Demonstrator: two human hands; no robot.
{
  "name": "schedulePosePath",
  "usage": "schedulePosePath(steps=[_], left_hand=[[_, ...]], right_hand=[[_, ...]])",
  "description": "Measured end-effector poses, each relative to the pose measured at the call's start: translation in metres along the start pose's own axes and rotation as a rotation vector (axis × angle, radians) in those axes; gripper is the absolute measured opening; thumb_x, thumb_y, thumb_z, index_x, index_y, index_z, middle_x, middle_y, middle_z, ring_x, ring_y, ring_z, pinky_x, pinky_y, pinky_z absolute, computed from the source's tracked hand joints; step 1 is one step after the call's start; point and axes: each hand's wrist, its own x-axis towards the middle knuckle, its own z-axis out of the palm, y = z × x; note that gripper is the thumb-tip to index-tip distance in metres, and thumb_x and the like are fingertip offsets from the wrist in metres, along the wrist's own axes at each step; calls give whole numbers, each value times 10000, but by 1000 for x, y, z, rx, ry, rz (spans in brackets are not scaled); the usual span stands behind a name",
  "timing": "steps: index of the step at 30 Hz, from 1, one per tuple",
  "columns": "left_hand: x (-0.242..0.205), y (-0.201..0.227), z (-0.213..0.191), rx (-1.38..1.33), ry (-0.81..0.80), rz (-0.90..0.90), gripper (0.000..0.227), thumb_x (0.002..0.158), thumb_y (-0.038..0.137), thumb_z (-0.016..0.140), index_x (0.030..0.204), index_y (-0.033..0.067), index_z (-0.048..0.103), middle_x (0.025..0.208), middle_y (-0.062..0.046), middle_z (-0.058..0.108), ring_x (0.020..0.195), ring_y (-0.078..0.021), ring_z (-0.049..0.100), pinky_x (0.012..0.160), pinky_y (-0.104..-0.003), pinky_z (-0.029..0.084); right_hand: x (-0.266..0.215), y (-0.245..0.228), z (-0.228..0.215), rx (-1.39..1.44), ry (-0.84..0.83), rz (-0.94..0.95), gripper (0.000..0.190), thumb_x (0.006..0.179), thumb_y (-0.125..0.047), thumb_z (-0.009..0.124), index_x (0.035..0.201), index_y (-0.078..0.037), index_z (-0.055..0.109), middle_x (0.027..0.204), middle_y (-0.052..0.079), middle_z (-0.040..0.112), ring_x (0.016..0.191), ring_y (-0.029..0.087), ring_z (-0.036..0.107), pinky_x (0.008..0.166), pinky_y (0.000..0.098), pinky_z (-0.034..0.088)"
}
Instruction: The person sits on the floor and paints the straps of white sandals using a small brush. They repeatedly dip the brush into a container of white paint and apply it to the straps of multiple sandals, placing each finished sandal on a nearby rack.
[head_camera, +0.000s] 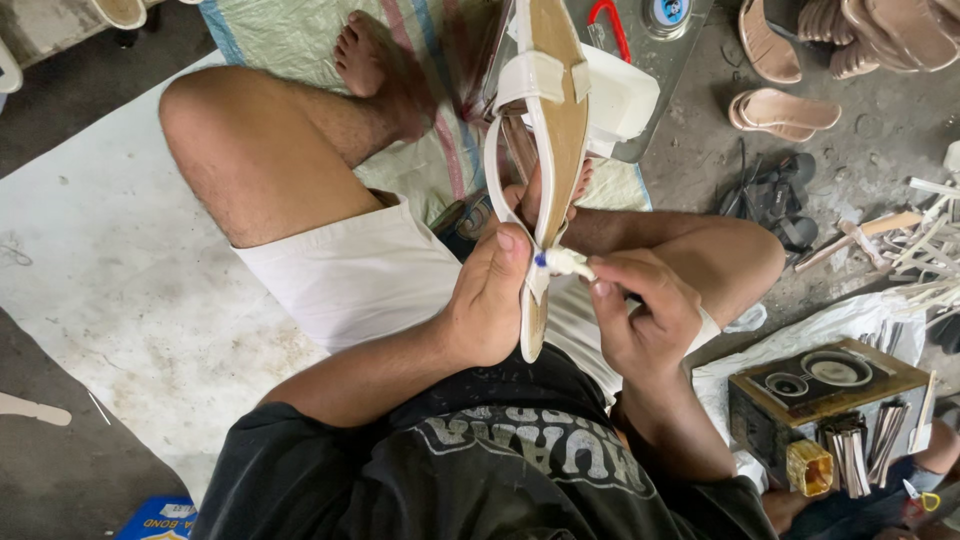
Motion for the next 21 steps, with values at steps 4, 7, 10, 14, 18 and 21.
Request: schedulePosePath(steps=[4,7,10,14,18,21], left_hand=[[-1,-8,-1,-109,20,-79,755,1172,585,221,1520,-71,353,1205,-120,495,998,-150,524,874,-280,486],[3,-4,-1,-98,77,-20,832,1115,626,216,1620,-34,218,1205,-90,473,978,-143,496,849,-287,476],[9,4,0,-2,157,68,899,1102,674,220,1679,-14,179,1220,-90,438,970,-140,478,881,-293,463],[12,10,-1,165,172,134,911,1120,692,179,1699,-10,140,1247,-101,408,998,-154,458,892,-276,443],[13,13,-1,366,179,176,829,1163,631,130,1653,-38,145,1354,-132,432,1050,-184,437,1004,-302,380],[13,14,-2,395,183,193,804,1176,598,116,1645,-54,144,1570,-205,310,1278,-245,381,1168,-338,310]], right_hand=[[2,9,3,-25,46,-2,124,998,-15,691,1117,4,660,998,143,720,816,147,668,666,220,510],[2,10,8,39,-9,-85,123,980,-7,691,1102,-3,672,983,127,723,838,154,701,715,245,550],[-6,-2,8,19,-34,-52,103,987,10,690,1082,-9,657,1019,144,712,917,187,712,743,253,561],[-14,-16,6,-52,-30,50,124,982,40,675,1100,9,655,1030,152,718,920,193,718,767,261,565],[-12,-20,5,-39,-20,133,143,971,59,674,1108,20,670,994,145,724,829,169,716,713,247,546],[-10,-22,5,-53,-14,125,149,973,61,676,1116,20,669,989,142,721,829,169,715,712,247,541]])
